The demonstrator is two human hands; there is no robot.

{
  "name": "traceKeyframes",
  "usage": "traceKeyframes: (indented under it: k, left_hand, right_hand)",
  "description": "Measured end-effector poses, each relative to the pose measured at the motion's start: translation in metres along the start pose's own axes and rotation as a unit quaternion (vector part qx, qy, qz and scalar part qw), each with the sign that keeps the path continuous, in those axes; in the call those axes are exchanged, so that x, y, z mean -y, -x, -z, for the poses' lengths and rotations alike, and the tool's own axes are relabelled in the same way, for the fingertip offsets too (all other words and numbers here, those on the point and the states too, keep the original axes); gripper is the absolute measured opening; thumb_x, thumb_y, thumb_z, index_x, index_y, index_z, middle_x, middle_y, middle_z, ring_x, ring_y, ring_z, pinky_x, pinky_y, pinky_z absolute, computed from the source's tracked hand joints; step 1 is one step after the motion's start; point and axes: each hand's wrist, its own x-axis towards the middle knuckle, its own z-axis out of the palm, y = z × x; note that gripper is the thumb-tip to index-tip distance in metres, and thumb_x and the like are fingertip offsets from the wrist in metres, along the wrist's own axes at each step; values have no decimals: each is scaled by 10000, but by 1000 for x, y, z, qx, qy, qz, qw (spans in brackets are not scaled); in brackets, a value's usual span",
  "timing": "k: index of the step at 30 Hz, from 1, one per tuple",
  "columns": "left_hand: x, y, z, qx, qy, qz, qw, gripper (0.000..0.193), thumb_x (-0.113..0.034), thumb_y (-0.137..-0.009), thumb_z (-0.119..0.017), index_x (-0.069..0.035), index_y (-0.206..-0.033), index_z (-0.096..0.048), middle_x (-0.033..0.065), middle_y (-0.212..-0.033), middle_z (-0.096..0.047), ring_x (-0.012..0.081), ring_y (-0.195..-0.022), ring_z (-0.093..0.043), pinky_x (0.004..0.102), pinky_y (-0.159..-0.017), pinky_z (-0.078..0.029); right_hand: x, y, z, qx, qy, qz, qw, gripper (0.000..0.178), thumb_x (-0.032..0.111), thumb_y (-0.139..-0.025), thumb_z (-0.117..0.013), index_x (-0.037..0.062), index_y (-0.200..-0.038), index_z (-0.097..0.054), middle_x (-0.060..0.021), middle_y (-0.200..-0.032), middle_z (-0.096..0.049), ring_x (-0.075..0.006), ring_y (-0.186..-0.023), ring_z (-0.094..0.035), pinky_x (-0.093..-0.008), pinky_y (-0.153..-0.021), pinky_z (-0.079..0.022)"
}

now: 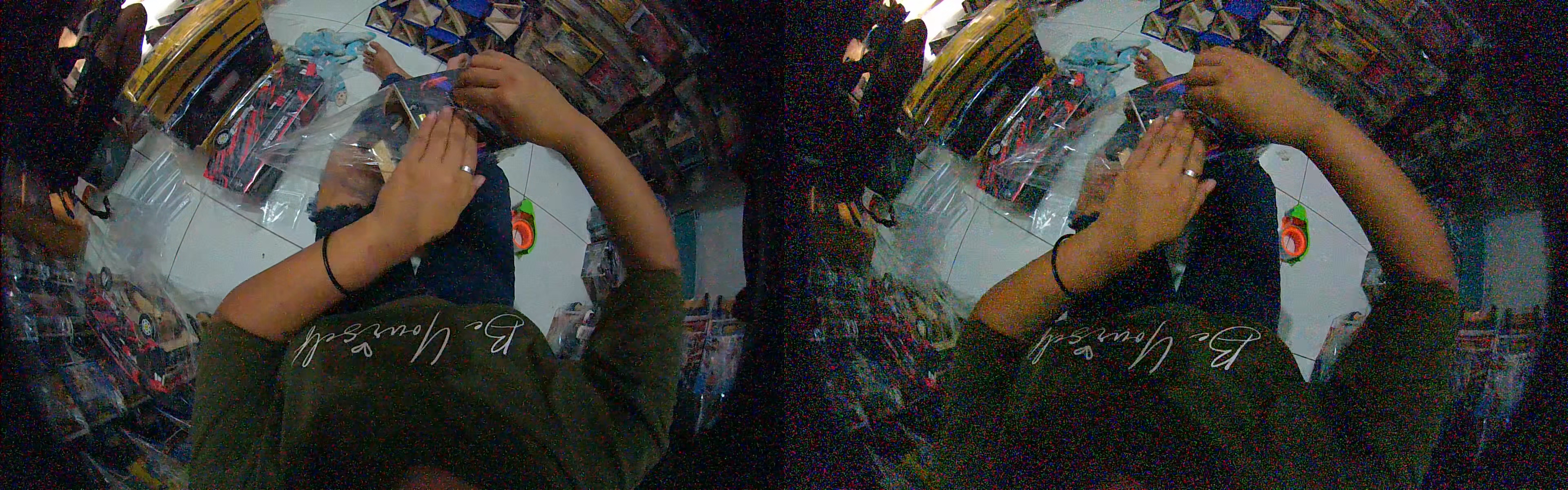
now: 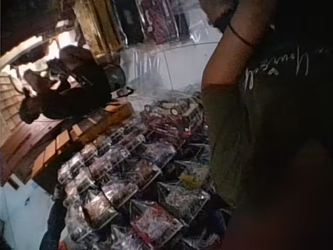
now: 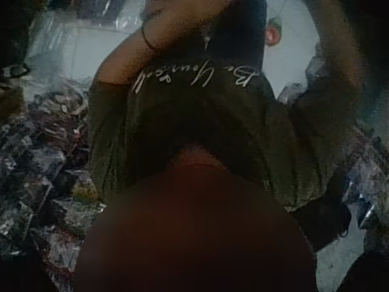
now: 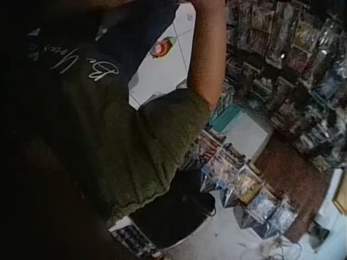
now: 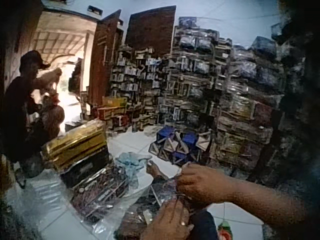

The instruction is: The person sits on the floor and wraps wooden toy cars in clear plastic bags, then seals them with a tape dispenser. They handle multiple toy cars one at a time, placing each wrapped unit aside.

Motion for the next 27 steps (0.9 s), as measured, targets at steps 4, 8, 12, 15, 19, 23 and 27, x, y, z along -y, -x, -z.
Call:
traceKeyframes:
  k: [4,8,12,15,19,23,27]
  left_hand:
    - [-1,5,2,-8,6,12,1000,489,-331,-848,-493,76,-1116,-520,240,-1179,-514,344,-1182,-435,465,-1056,-232]
    - [0,4,5,-14,0,18,1000,470,-308,-849,-488,70,-1128,-515,224,-1187,-516,331,-1179,-441,472,-1058,-225]
    - [5,-3,15,-10,52,29,998,437,-264,-852,-482,66,-1138,-504,222,-1162,-524,328,-1155,-459,475,-1059,-225]
    - [5,-7,24,-81,60,15,995,410,-244,-856,-482,65,-1124,-507,225,-1135,-531,331,-1123,-476,474,-1055,-237]
    - [3,-11,29,-65,-41,23,997,407,-250,-855,-492,69,-1106,-516,223,-1099,-541,333,-1098,-487,465,-1050,-251]
    - [4,-8,26,9,-17,28,999,434,-278,-849,-507,68,-1111,-526,203,-1083,-552,314,-1093,-494,455,-1066,-226]
    - [7,-2,22,4,-35,13,999,452,-299,-839,-525,67,-1104,-535,197,-1076,-558,301,-1080,-504,450,-1071,-218]
  right_hand:
    - [9,6,3,21,4,-2,1000,247,127,-664,-605,29,-891,-616,-64,-966,-602,-242,-955,-540,-355,-888,-426]
    - [20,8,6,30,14,-18,999,251,131,-663,-610,21,-889,-613,-72,-1000,-591,-245,-965,-530,-353,-883,-425]
    - [29,10,8,37,17,-49,998,257,128,-662,-613,5,-888,-609,-88,-1018,-580,-256,-980,-519,-360,-886,-417]
    - [34,13,10,30,-3,-68,997,276,116,-655,-616,-9,-901,-608,-99,-1018,-574,-270,-990,-512,-366,-895,-411]
    - [39,13,13,43,-44,-107,992,312,97,-644,-620,-8,-937,-609,-105,-1040,-570,-280,-1023,-504,-363,-921,-401]
    - [37,12,13,48,-31,-107,993,365,80,-652,-616,7,-1009,-597,-105,-1089,-567,-282,-1057,-496,-365,-932,-393]
    - [27,54,-5,-129,51,-138,981,363,67,-714,-598,5,-1071,-573,-115,-1140,-555,-291,-1104,-480,-375,-965,-363]
